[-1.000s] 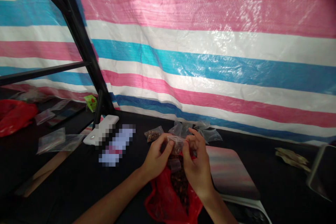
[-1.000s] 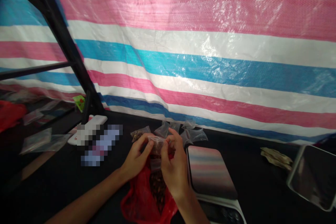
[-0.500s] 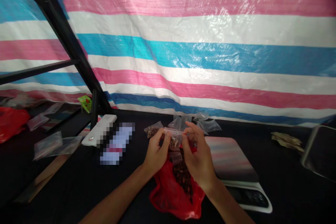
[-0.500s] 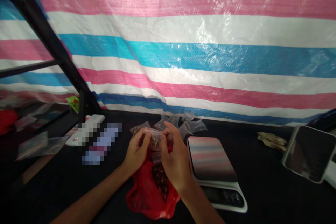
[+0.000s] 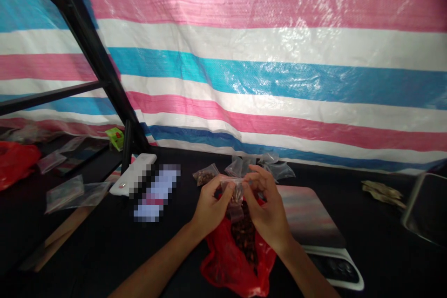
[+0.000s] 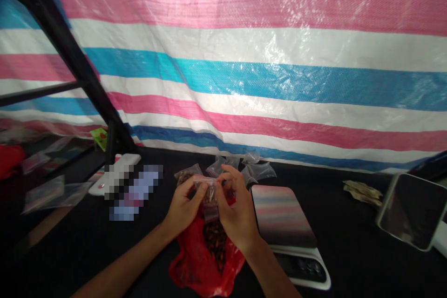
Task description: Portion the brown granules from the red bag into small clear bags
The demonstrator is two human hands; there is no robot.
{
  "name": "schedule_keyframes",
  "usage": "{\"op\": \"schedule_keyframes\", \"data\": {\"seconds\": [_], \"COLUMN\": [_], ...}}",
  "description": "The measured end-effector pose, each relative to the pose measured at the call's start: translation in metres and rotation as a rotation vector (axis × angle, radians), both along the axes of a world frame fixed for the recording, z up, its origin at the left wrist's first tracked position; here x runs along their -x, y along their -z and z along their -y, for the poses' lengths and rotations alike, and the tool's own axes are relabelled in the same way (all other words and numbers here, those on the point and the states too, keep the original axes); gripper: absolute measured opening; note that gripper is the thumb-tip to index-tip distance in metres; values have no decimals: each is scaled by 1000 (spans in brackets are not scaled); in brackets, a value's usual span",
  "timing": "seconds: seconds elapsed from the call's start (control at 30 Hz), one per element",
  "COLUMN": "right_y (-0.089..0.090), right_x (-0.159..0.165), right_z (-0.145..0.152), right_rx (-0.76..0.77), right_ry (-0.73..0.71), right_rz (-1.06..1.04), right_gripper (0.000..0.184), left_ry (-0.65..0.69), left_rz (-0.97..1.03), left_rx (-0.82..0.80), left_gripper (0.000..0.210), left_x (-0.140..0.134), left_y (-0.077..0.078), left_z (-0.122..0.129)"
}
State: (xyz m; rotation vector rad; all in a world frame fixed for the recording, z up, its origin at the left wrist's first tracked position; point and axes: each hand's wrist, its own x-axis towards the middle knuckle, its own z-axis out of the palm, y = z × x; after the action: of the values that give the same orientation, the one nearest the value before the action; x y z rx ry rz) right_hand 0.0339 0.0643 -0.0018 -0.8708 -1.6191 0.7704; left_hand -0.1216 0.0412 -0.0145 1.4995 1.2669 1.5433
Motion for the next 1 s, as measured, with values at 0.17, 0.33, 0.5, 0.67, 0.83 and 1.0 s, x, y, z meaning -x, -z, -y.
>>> {"op": "schedule_keyframes", "data": {"seconds": [0.17,0.33,0.5,0.67,0.83,1.0], "right_y": [-2,-2,-7,-3,-5,-10], "right_x": [1,0,-2,0,-1,-3], "right_z": [2,2,3,5,3,3], "right_rx": [-28,-53,-61,-98,-87,-68], "right_ry": [23,-5,3,51,21,-13], "right_rz": [5,1,43,58,20,59], "right_gripper": [31,34,34,23,27,27], "left_ry": [30,44,29,98,154,154], "left_rz": [-11,-3,-25,-95,-94,-85], "left_rx": [15,-10,-26,-42,-41,-36], "left_gripper": [29,29,29,30,27,24], "left_x": [-3,-3,1,3,3,2], "left_y": [-3,-5,-5,-8,-10,-10], "left_z": [3,5,3,4,7,6]}}
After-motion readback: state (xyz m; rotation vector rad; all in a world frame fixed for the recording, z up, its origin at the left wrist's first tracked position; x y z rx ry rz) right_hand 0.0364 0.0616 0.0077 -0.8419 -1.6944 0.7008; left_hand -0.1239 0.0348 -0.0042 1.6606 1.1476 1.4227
